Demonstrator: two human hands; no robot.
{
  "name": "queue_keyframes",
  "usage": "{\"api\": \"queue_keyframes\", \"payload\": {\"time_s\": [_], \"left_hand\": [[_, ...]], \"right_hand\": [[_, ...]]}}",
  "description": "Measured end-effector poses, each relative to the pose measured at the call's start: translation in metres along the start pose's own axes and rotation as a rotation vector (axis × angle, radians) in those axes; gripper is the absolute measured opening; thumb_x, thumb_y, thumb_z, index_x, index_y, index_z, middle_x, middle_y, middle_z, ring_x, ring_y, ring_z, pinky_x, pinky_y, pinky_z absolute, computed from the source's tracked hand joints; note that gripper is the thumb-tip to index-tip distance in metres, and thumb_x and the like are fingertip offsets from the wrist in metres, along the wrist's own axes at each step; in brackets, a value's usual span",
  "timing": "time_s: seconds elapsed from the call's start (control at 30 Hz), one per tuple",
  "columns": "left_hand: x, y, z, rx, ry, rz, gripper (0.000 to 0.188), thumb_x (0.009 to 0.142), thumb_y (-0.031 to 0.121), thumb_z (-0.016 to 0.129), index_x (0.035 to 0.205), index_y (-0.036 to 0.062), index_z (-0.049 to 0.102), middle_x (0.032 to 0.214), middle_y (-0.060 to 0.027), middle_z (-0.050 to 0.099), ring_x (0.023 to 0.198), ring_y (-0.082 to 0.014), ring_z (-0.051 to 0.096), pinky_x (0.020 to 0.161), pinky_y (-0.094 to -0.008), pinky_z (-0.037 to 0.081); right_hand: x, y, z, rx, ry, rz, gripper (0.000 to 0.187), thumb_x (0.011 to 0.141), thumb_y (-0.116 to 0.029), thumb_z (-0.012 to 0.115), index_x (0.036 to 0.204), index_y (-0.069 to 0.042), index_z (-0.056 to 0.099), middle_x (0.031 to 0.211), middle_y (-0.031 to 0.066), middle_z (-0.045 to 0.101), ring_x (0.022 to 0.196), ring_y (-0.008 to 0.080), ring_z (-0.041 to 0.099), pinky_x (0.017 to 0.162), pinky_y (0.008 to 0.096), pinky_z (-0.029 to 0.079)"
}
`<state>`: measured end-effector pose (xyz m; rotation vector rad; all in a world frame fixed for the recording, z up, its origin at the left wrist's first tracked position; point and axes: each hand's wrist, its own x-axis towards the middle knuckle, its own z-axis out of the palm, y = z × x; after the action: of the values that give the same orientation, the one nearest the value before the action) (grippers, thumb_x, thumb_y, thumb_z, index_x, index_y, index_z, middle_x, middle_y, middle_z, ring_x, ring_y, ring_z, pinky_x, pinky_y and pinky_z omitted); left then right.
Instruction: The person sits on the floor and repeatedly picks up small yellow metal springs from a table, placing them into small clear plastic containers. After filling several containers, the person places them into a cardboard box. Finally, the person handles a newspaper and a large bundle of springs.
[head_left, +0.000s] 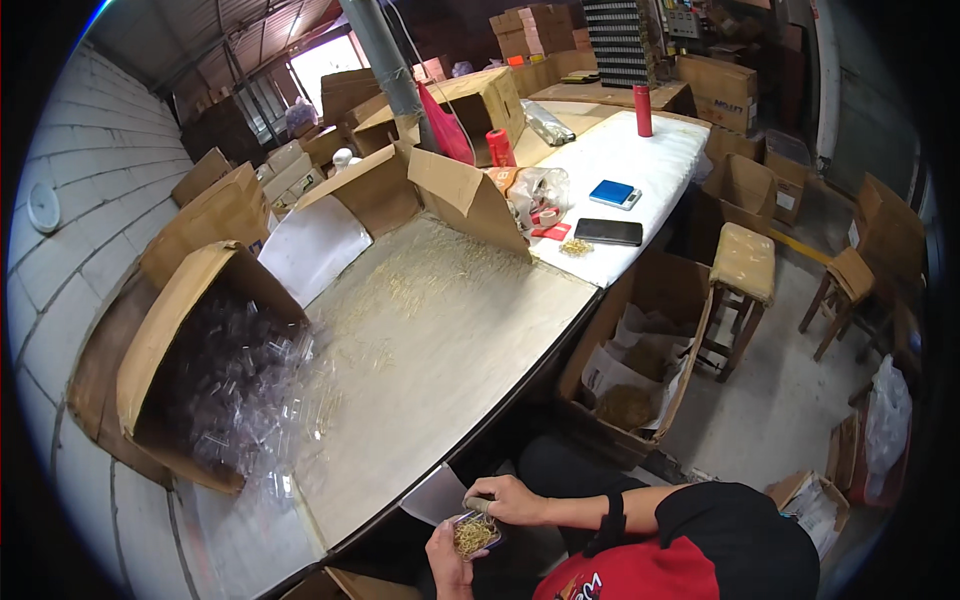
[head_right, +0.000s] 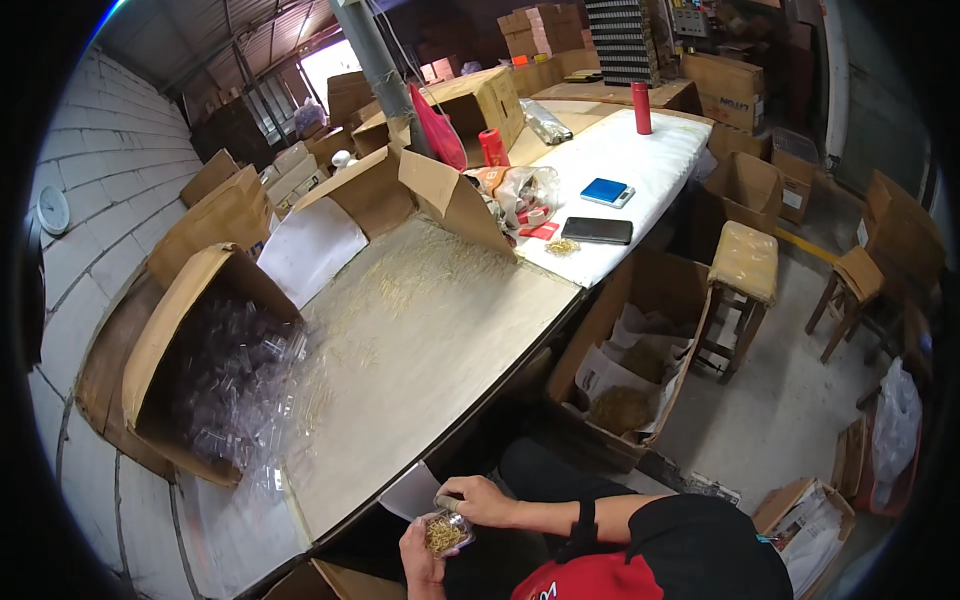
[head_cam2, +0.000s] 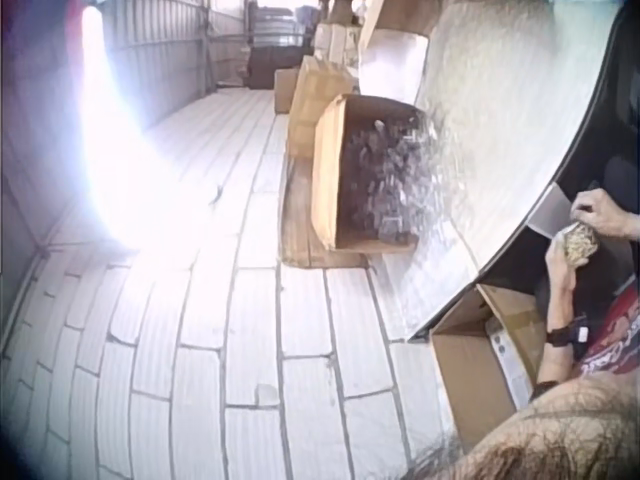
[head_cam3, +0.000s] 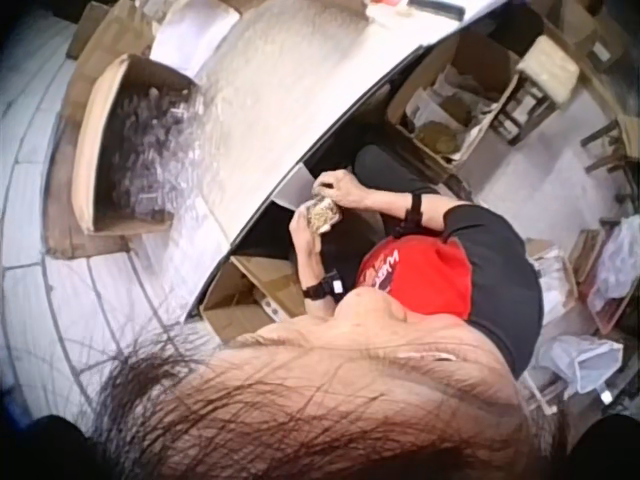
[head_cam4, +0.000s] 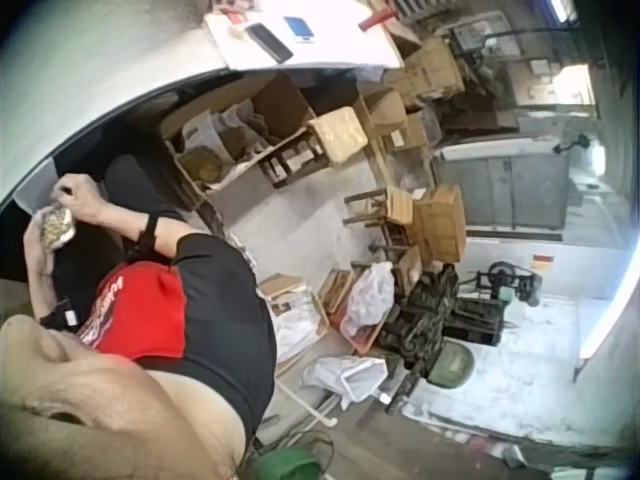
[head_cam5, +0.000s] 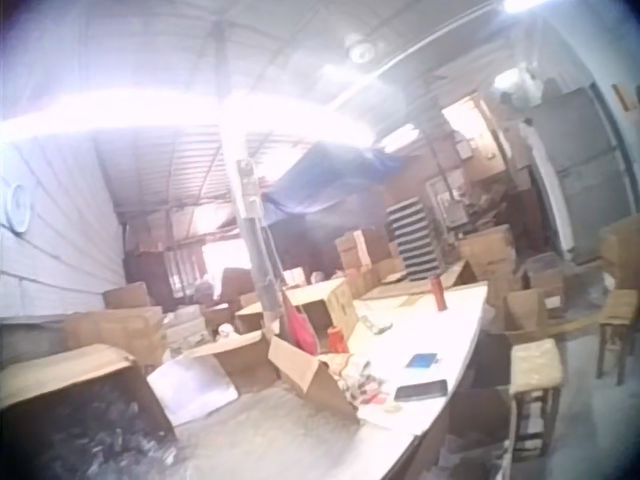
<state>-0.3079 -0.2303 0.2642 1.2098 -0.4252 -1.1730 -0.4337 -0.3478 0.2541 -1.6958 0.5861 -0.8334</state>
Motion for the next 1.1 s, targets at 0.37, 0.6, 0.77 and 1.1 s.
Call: {"api": "queue_keyframes", "payload": {"time_s": [0.37, 0.6, 0.77, 1.1], "left_hand": [[0.007, -0.002, -0.007, -0.044, 0.194, 0.071, 0.029, 0.095, 0.019, 0.042, 0.108, -0.0025, 0.057, 0.099, -0.0131, 0.063, 0.087, -0.0221, 0.064, 0.067, -0.0341, 0.056], [-0.010, 0.024, -0.006, -0.211, 0.138, 0.053, 0.036, 0.098, 0.024, 0.038, 0.121, -0.0018, 0.049, 0.110, -0.0144, 0.060, 0.095, -0.0229, 0.063, 0.070, -0.0381, 0.057], [-0.010, 0.016, -0.005, -0.259, 0.117, 0.092, 0.036, 0.099, 0.023, 0.037, 0.121, -0.0023, 0.048, 0.111, -0.0140, 0.059, 0.095, -0.0224, 0.063, 0.074, -0.0369, 0.057], [-0.014, -0.007, -0.004, -0.190, 0.211, 0.117, 0.031, 0.098, 0.018, 0.038, 0.114, -0.0035, 0.052, 0.102, -0.0124, 0.062, 0.089, -0.0187, 0.063, 0.073, -0.0306, 0.054]], "right_hand": [[0.009, -0.007, 0.004, -0.258, -0.080, -0.546, 0.029, 0.076, -0.010, 0.061, 0.105, -0.005, 0.062, 0.107, 0.0132, 0.061, 0.099, 0.0311, 0.058, 0.085, 0.0394, 0.047], [0.004, -0.053, -0.029, -0.369, 0.024, -0.509, 0.029, 0.068, -0.011, 0.075, 0.094, -0.005, 0.064, 0.092, 0.0083, 0.061, 0.082, 0.0257, 0.059, 0.069, 0.0350, 0.051], [-0.005, -0.056, -0.010, -0.482, -0.186, -0.680, 0.032, 0.066, -0.015, 0.074, 0.096, -0.010, 0.064, 0.090, 0.0040, 0.059, 0.076, 0.0213, 0.055, 0.063, 0.0325, 0.046], [-0.005, -0.040, -0.007, -0.554, -0.394, -0.715, 0.023, 0.071, -0.013, 0.064, 0.094, -0.010, 0.063, 0.090, 0.0029, 0.056, 0.080, 0.0199, 0.056, 0.064, 0.0312, 0.047]]}}
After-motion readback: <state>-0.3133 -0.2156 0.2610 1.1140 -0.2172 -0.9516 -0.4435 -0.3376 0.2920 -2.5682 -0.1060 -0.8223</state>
